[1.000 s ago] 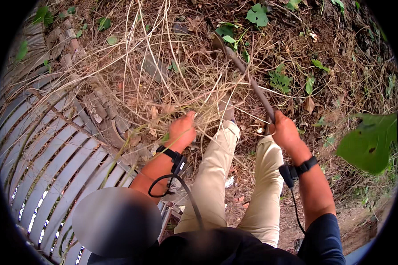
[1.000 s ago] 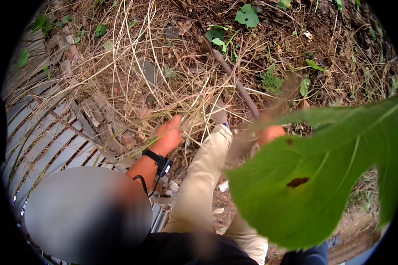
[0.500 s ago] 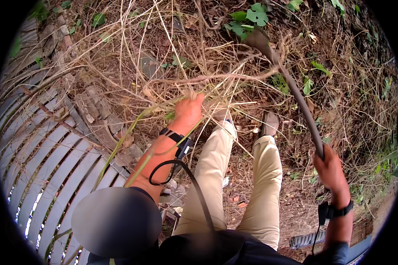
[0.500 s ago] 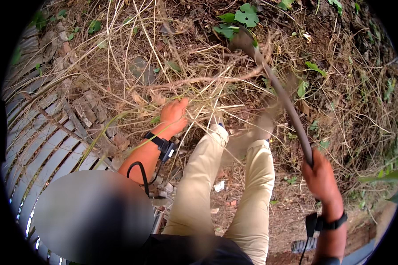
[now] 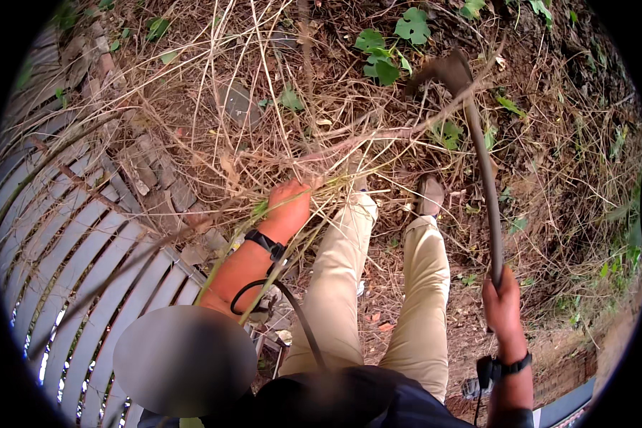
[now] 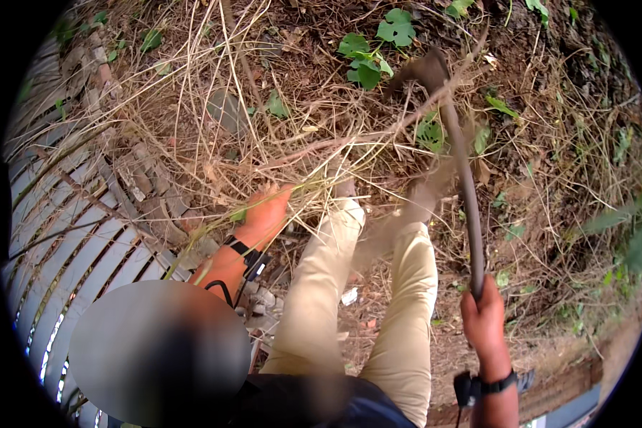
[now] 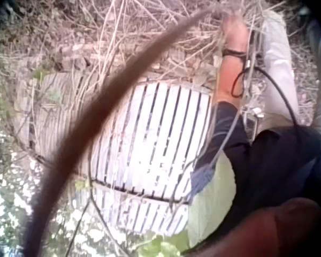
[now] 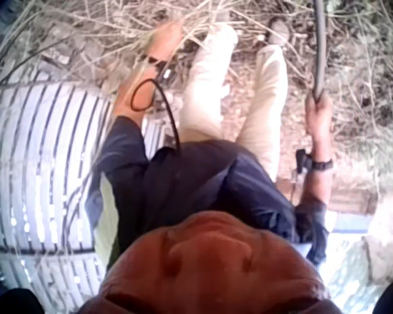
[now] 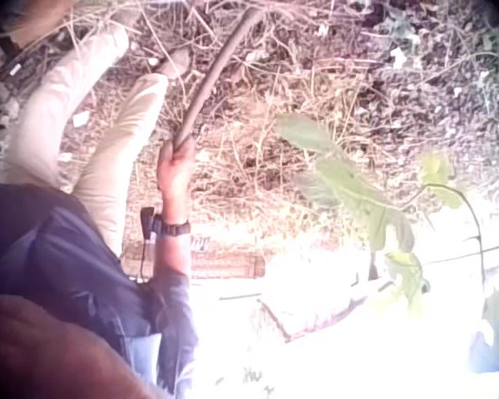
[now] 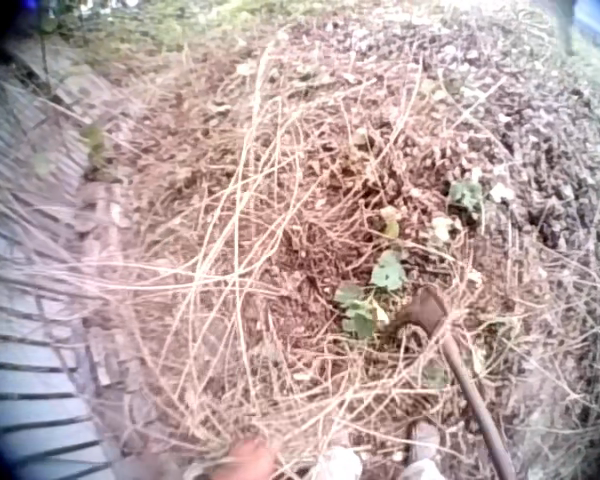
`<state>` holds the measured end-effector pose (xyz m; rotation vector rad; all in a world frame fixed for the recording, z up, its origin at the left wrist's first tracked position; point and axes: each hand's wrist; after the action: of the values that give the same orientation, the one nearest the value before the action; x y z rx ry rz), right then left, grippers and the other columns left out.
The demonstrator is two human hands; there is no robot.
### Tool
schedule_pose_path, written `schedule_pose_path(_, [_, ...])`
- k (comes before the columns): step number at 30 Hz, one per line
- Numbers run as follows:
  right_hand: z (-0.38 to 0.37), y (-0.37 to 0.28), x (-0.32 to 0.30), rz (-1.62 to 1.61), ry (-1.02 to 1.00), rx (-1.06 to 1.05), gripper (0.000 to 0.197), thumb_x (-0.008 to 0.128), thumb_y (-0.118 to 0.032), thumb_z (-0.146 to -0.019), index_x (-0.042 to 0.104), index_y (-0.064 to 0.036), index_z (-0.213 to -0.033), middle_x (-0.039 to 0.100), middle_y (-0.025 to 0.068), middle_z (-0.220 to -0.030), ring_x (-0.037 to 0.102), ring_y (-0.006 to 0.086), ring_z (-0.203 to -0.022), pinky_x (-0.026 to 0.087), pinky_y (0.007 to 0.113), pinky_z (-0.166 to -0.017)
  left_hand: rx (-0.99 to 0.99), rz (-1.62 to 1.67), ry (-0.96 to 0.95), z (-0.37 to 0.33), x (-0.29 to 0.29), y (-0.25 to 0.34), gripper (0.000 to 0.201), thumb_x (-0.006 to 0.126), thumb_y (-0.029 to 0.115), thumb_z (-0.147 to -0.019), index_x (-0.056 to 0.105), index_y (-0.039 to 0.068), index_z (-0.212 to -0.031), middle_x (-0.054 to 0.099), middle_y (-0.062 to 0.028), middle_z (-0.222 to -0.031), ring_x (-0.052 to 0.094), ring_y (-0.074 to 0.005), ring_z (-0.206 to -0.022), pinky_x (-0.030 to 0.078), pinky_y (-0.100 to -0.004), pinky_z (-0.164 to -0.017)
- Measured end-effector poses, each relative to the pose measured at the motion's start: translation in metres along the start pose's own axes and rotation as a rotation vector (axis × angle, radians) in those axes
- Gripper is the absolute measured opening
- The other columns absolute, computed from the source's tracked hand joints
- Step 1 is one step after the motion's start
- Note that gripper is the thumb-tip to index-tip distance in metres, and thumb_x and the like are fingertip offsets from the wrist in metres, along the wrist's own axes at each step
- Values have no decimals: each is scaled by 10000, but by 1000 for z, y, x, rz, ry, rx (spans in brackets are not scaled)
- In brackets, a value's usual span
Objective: The person clears dry vines and brush from a metal fence by hand and using a sickle.
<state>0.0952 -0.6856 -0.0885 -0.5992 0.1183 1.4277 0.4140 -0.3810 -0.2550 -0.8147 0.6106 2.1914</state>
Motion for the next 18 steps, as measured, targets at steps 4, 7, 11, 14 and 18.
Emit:
schedule_pose_path(4, [-113,-34,69,2,23,-270,174,570,-120,-857,526,-1,-977,606,233,-791,587,418,-699,478,458,-638,74,113,147,-3,13,-3,227,469,181,-931,626,114,-1081,623,-166,-837,600,-370,-817,466,-484,-735])
schedule_pose_path(7, [-159,-58,113,200,-35,-340,189,578,-140,-841,526,-7,-966,633,248,-877,612,443,-814,509,480,-716,-18,176,145,-8,16,4,220,476,187,-928,635,105,-1056,620,-175,-819,603,-370,-791,467,-487,-734])
schedule_pose_path(11, [-138,-51,122,344,-217,-264,209,572,-155,-830,521,-13,-974,630,274,-869,617,449,-830,509,510,-732,-165,433,111,-15,9,17,313,455,287,-970,638,46,-889,605,-210,-793,584,-390,-759,440,-491,-740])
schedule_pose_path(14, [-96,-31,95,381,-283,-214,201,588,-141,-801,508,-17,-938,623,274,-800,611,462,-757,506,536,-692,-271,406,-79,-18,3,25,297,436,212,-953,611,72,-1148,636,-185,-1057,607,-363,-981,453,-480,-890])
schedule_pose_path(18, [-50,-22,63,323,-314,-215,185,594,-134,-809,470,-15,-878,601,266,-769,588,476,-726,482,534,-661,-20,23,-74,-23,5,26,331,469,116,-888,576,68,-1198,613,-190,-1005,598,-364,-957,471,-468,-839])
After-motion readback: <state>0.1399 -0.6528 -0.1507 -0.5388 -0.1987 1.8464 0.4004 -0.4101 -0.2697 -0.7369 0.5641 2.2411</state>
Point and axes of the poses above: each hand's wrist, its own z-axis away from the middle knuckle, its own x-axis out of the palm, y = z × x
